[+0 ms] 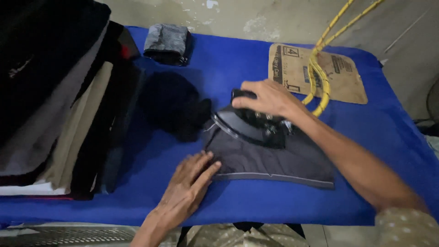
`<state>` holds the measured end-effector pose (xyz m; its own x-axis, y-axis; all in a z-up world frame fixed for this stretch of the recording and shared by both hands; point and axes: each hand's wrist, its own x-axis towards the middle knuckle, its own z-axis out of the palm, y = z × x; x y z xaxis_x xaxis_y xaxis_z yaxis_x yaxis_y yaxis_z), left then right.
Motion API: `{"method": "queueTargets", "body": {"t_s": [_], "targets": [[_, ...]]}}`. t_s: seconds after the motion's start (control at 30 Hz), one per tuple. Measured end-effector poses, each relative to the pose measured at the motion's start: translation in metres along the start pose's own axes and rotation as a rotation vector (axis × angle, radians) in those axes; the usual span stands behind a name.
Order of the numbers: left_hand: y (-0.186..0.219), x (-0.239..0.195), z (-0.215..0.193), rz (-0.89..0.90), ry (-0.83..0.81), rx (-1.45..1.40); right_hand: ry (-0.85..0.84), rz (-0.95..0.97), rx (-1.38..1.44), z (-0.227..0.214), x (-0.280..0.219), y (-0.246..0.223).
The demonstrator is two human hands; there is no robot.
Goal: The person irons several pairs of men's underwear on a blue ironing board. They unfold each garment, press it with a steam iron, fold it, and place it on a stack to the left. The garments include dark grey, striped, and black pairs.
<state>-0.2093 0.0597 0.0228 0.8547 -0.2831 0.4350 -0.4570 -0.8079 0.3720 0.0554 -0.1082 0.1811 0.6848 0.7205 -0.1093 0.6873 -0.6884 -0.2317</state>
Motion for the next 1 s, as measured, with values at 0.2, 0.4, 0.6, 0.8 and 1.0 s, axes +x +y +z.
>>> {"method": "queueTargets", "body": {"t_s": [0.2, 0.4, 0.6, 0.8, 1.0], "targets": [[0.007, 0.002, 0.002, -0.067, 0.255, 0.267, -0.073, -0.029, -0.001, 0.010, -0.064, -0.048], [0.010, 0.002, -0.001, -0.071, 0.255, 0.325, -0.064, -0.231, -0.102, 0.033, -0.084, -0.040], [0.012, 0.003, -0.004, -0.069, 0.210, 0.366, -0.131, -0.011, -0.092, 0.013, -0.103, -0.007], [0.009, 0.003, -0.003, -0.067, 0.143, 0.268, -0.014, 0.376, -0.045, -0.008, -0.138, 0.082], [0.001, 0.004, 0.006, 0.009, 0.128, 0.260, 0.108, 0.550, -0.106, -0.012, -0.185, 0.189]]}}
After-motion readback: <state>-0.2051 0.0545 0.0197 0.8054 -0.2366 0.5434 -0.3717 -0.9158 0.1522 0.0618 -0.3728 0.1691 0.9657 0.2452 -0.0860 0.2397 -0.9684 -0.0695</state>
